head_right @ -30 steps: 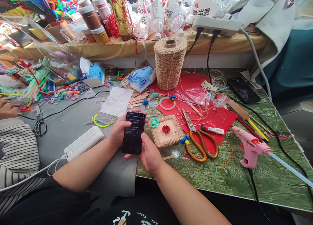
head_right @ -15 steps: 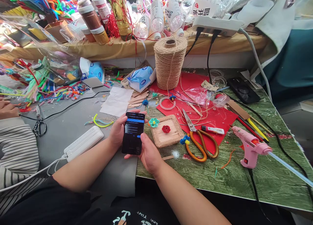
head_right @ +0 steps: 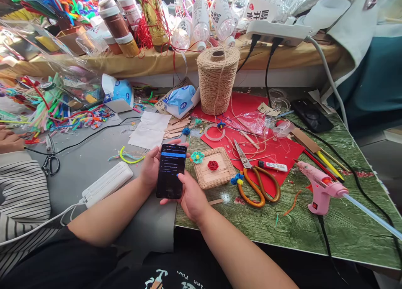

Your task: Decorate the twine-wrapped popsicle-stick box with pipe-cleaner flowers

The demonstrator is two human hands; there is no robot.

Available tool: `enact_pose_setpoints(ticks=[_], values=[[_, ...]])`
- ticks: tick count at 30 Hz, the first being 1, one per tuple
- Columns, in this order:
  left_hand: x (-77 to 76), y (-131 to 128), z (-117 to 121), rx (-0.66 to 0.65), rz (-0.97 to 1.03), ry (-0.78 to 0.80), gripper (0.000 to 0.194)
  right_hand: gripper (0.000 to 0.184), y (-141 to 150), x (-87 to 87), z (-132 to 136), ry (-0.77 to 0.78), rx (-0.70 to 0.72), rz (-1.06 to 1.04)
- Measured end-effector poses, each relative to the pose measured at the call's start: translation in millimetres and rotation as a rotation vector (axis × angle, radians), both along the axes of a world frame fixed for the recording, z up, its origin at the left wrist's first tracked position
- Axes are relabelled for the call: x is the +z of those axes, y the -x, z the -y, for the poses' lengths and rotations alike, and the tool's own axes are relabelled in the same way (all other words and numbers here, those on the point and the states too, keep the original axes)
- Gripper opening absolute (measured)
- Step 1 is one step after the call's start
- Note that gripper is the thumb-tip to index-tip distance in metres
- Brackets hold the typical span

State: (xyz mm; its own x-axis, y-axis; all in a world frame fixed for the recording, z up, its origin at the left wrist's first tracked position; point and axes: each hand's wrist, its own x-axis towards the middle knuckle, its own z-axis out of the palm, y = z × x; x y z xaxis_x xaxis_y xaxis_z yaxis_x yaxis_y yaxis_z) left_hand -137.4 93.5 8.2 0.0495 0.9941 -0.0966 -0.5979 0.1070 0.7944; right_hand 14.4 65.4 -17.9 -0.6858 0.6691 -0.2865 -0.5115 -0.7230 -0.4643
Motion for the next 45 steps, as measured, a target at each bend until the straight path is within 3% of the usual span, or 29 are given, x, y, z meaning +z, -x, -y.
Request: enact_pose_setpoints(ticks=[11, 45], values=[[1.6, 0.0, -0.2, -0.011, 0.031, 0.034, 0.056, 0.052, 0.1, 0.7, -1.3, 0.023, 0.047, 0.008], [0.5, 0.3, -0.6, -0.021, 0.028, 0.047, 0.054, 0.048, -0.1, 2.1, -1.4, 0.013, 0.029, -0.014]])
